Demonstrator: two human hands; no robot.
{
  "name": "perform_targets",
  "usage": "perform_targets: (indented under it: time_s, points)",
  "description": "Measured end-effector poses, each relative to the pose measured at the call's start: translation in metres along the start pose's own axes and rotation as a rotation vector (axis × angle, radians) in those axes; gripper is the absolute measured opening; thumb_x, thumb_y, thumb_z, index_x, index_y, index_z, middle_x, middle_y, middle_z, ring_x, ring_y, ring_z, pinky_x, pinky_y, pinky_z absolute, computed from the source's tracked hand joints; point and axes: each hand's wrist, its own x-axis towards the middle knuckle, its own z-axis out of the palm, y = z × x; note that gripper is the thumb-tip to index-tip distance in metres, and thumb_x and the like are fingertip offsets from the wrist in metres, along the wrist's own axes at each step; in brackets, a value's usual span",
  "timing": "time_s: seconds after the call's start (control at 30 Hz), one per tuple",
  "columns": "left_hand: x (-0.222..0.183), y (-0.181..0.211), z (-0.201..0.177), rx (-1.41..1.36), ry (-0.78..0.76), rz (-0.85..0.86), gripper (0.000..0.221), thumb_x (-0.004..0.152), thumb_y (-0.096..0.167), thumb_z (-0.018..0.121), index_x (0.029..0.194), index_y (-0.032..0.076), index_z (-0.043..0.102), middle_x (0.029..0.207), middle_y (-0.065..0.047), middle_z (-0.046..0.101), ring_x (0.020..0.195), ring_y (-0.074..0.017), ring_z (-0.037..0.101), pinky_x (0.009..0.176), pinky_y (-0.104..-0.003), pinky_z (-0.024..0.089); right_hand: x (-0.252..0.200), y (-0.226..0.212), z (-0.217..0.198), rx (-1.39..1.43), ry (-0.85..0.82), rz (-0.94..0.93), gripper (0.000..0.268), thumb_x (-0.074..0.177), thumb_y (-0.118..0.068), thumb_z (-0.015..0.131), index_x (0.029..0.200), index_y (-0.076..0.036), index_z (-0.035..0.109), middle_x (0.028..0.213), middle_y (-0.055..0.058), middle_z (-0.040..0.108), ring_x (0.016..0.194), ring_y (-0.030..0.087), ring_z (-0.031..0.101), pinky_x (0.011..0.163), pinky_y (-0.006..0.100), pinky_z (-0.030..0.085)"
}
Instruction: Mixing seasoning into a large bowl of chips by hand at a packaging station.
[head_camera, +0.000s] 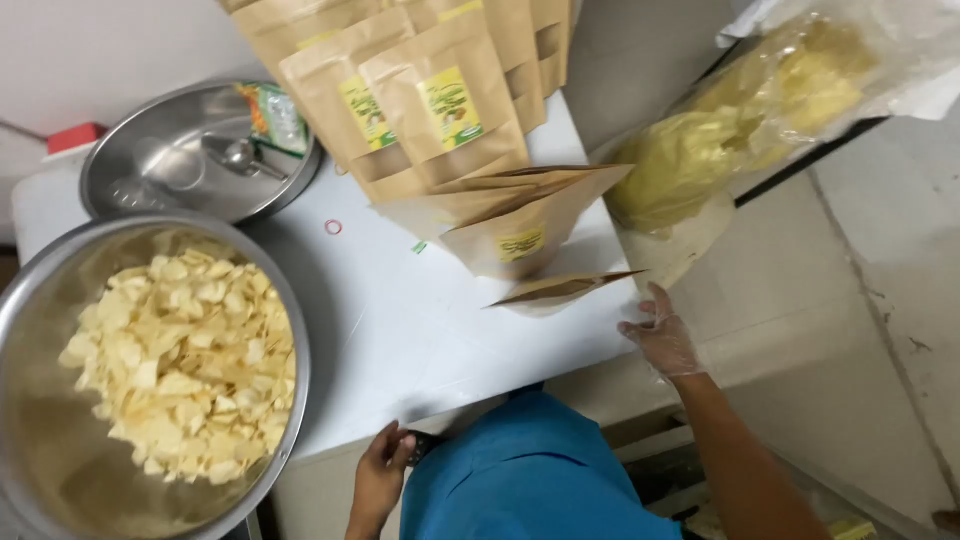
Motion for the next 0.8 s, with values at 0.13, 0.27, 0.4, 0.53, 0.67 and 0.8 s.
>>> perform_targets:
  time_s: [0.13,0.27,0.4,0.53,0.67,0.8]
  points:
    - [0.004,-0.015,-0.009,-0.094,0.011,-0.031,0.065,0.087,0.036,0.071,0.146,0.012,0.059,0.137,-0.011,0.071,0.12,-0.023,0.07,0.105,-0.034,0.053,0.0,0.002,0.015,-0.017,-0.047,-0.025,0.096,0.086,-0.016,0.076,0.164,-0.022,0.021,0.145,0.015,0.053,0.107,0.03,0.068,0.087,0.041,0.054]
    - [0.022,-0.129,-0.008,0.032,0.003,-0.162,0.069,0.084,0.047,0.073,0.144,0.015,0.06,0.139,-0.01,0.07,0.127,-0.0227,0.068,0.11,-0.033,0.049,-0.028,-0.018,0.035,-0.139,-0.056,0.08,0.089,0.09,-0.025,0.072,0.165,-0.022,0.025,0.143,0.014,0.055,0.114,0.032,0.062,0.092,0.044,0.051]
    - [-0.045,-0.136,-0.024,-0.42,-0.304,-0.719,0.091,0.092,0.068,0.051,0.16,0.009,0.035,0.163,-0.019,0.043,0.148,-0.0375,0.046,0.124,-0.046,0.035,-0.069,-0.034,0.077,-0.23,-0.123,0.15,0.069,0.095,-0.025,0.067,0.158,-0.016,0.043,0.121,0.015,0.069,0.085,0.026,0.057,0.066,0.039,0.045]
    - [-0.06,-0.153,-0.069,-0.469,-0.349,-0.939,0.095,0.088,0.074,0.056,0.162,0.019,0.034,0.16,-0.017,0.051,0.142,-0.0366,0.054,0.12,-0.047,0.04,-0.075,-0.009,0.145,-0.451,-0.217,0.142,0.061,0.093,-0.035,0.064,0.149,-0.014,0.054,0.118,0.015,0.069,0.091,0.028,0.062,0.069,0.04,0.047]
    - [-0.072,-0.147,-0.122,-0.108,-0.442,-0.527,0.038,0.084,0.032,0.054,0.111,0.011,0.069,0.105,-0.012,0.075,0.086,-0.0237,0.073,0.061,-0.035,0.063,-0.1,-0.003,0.212,-0.561,-0.422,-0.087,0.062,0.091,-0.04,0.067,0.146,-0.012,0.057,0.13,0.016,0.07,0.114,0.029,0.068,0.098,0.041,0.055]
    - [-0.041,-0.211,-0.134,-0.187,-0.177,-0.203,0.058,0.084,0.032,0.067,0.14,0.015,0.066,0.14,-0.003,0.07,0.127,-0.0156,0.066,0.11,-0.025,0.047,-0.143,-0.046,0.278,-0.525,-0.412,-0.298,0.049,0.093,-0.032,0.068,0.139,-0.015,0.066,0.128,0.01,0.073,0.119,0.027,0.07,0.105,0.04,0.054]
